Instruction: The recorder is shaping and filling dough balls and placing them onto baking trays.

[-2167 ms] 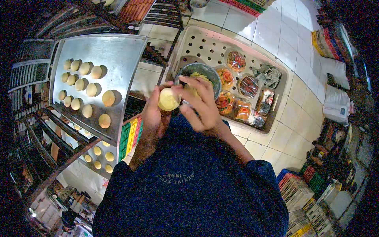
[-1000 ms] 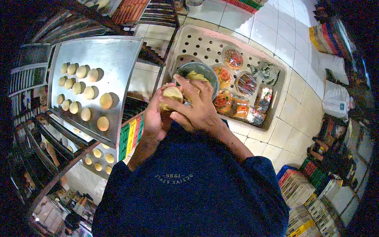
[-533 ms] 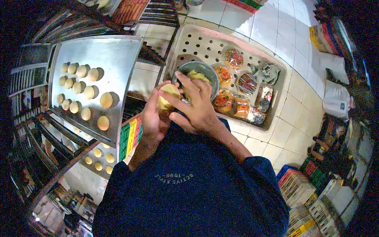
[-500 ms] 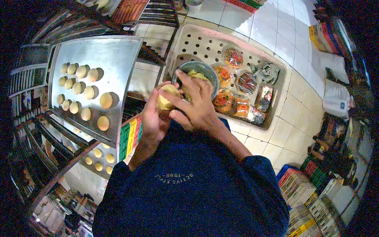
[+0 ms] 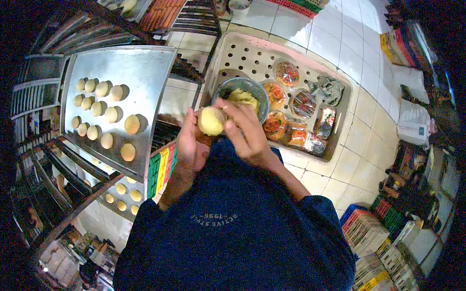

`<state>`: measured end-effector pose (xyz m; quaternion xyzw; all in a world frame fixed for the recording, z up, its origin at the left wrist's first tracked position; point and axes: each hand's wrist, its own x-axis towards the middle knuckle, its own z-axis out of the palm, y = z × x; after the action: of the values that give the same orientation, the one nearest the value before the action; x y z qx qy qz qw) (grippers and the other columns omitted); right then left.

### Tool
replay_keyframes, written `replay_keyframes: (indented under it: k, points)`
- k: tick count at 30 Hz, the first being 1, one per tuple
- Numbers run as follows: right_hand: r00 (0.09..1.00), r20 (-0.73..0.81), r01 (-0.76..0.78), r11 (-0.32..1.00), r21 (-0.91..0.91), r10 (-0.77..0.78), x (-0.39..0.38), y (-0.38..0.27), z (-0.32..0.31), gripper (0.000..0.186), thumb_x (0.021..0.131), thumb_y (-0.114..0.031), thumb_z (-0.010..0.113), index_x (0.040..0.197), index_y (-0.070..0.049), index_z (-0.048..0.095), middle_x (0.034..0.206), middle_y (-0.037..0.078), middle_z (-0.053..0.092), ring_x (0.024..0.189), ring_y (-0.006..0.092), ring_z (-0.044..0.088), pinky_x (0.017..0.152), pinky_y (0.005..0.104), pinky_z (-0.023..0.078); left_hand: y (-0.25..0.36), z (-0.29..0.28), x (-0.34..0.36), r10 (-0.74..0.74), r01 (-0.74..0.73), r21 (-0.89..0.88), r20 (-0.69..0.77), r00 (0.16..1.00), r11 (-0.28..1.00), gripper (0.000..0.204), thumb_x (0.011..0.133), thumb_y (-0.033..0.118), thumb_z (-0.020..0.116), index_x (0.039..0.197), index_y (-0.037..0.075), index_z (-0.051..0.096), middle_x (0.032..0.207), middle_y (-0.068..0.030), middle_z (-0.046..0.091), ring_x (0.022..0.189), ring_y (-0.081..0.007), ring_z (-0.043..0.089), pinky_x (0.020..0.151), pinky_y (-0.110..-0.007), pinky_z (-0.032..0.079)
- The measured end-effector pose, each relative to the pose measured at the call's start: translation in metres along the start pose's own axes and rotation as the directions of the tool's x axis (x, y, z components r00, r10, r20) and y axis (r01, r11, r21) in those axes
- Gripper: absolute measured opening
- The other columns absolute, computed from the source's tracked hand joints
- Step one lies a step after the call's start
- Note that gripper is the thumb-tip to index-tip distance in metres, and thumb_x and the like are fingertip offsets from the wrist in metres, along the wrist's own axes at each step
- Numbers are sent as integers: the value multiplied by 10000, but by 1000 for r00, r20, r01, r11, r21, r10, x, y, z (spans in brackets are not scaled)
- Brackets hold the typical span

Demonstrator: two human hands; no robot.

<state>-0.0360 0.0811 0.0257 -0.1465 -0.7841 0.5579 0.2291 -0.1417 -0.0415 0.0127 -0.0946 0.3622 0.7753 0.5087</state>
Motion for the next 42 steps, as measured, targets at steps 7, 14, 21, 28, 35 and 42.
replay_keyframes:
  k: [7,14,21,28,35,42]
  points:
    - [934,287,349,705,-618,-211,0,-11,2,407,958,-437,375,1215,-257,634,1386,181,423,1206,349,382,1030,496,254,1,6,-6,-19,18,54,8,1000,998,326,1011,306,397,1111,42,561,1020,-81,614,960,-168,606,870,-319,489]
    - [976,98,217,831,-513,-194,4,11,2,413,929,-417,406,1230,-234,623,1418,160,396,1190,372,393,1016,509,254,-1,0,-8,-2,2,5,-55,998,1000,369,1012,313,382,1164,26,559,1087,-95,623,1011,-191,604,895,-340,479]
    - [960,172,279,797,-536,-221,-5,-11,5,479,942,-516,374,1293,-251,565,1461,154,329,1202,340,359,1022,497,240,-1,3,-2,65,-66,19,42,997,998,429,1031,319,304,1231,-7,499,1174,-134,592,1090,-218,575,963,-349,442]
    - [984,95,176,798,-577,-148,2,-4,7,523,961,-495,294,1274,-201,592,1449,238,315,1269,395,323,1062,522,183,2,2,-7,8,-9,-18,-52,999,1000,409,1019,321,348,1222,11,520,1126,-97,613,1032,-187,603,917,-343,466]
    - [944,162,-305,564,767,289,-4,16,21,594,961,-470,323,1400,-86,438,1488,219,269,1348,393,259,1083,491,162,-2,4,-1,101,-92,-122,67,993,988,427,1025,328,311,1242,13,502,1188,-122,595,1104,-223,572,983,-373,427]
    - [997,67,74,815,-575,-43,0,-11,25,600,908,-481,417,1400,-140,449,1482,240,243,1243,423,325,1047,507,201,3,11,-5,80,-73,-280,15,997,957,469,1035,358,237,1300,27,437,1319,-138,520,1241,-249,487,1074,-389,366]
